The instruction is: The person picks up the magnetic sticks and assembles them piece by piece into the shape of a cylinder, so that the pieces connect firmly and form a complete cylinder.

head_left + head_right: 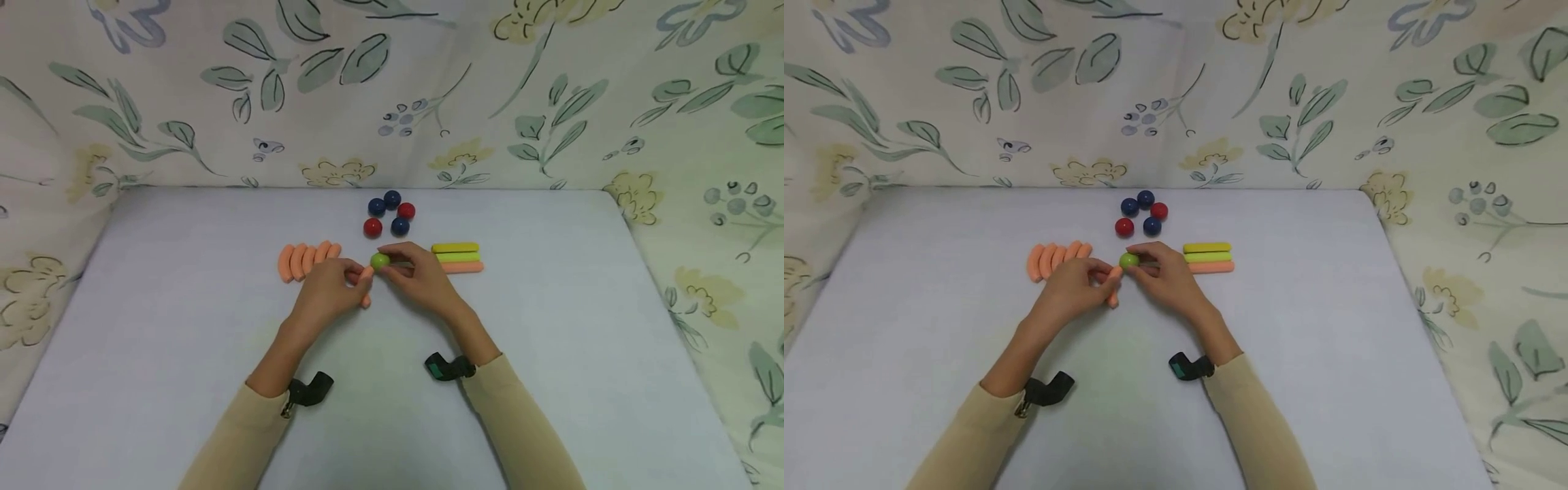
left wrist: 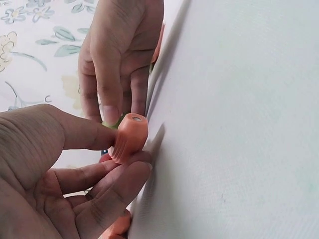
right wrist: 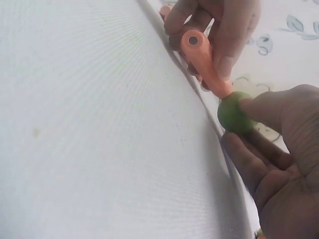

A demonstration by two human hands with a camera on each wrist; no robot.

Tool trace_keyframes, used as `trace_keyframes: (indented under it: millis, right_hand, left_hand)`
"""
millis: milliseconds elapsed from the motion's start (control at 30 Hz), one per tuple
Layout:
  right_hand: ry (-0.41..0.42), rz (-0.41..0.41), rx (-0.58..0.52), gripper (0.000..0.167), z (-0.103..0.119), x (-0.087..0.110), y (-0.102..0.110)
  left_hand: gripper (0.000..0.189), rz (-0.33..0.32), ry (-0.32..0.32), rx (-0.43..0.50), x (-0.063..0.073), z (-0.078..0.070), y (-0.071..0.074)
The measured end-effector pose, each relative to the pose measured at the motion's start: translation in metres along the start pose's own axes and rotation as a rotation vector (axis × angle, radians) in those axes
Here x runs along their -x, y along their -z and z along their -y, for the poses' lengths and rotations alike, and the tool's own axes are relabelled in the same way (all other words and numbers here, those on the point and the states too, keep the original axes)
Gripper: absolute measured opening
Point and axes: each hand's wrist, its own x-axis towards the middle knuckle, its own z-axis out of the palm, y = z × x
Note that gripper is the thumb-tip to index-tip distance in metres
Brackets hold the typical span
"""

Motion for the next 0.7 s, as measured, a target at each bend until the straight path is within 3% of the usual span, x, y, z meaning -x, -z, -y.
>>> trace_keyframes:
  millis: [200, 467, 700]
  right_hand:
    - [0.039, 0.009, 0.035, 0.036, 0.005, 0.001, 0.001]
    - [0.045, -0.013, 0.195, 0.036, 0.012, -0.004, 0.013]
    - [0.132, -0.040, 0.264, 0.033, 0.018, -0.019, 0.020]
  left_hand:
    - [0.036, 0.005, 0.018, -0.006, 0.002, -0.002, 0.000]
    - [0.038, 0.007, 0.030, 0.011, -0.001, 0.000, -0.001]
    - [0.039, 0.015, 0.023, 0.004, 0.000, 0.004, -0.001]
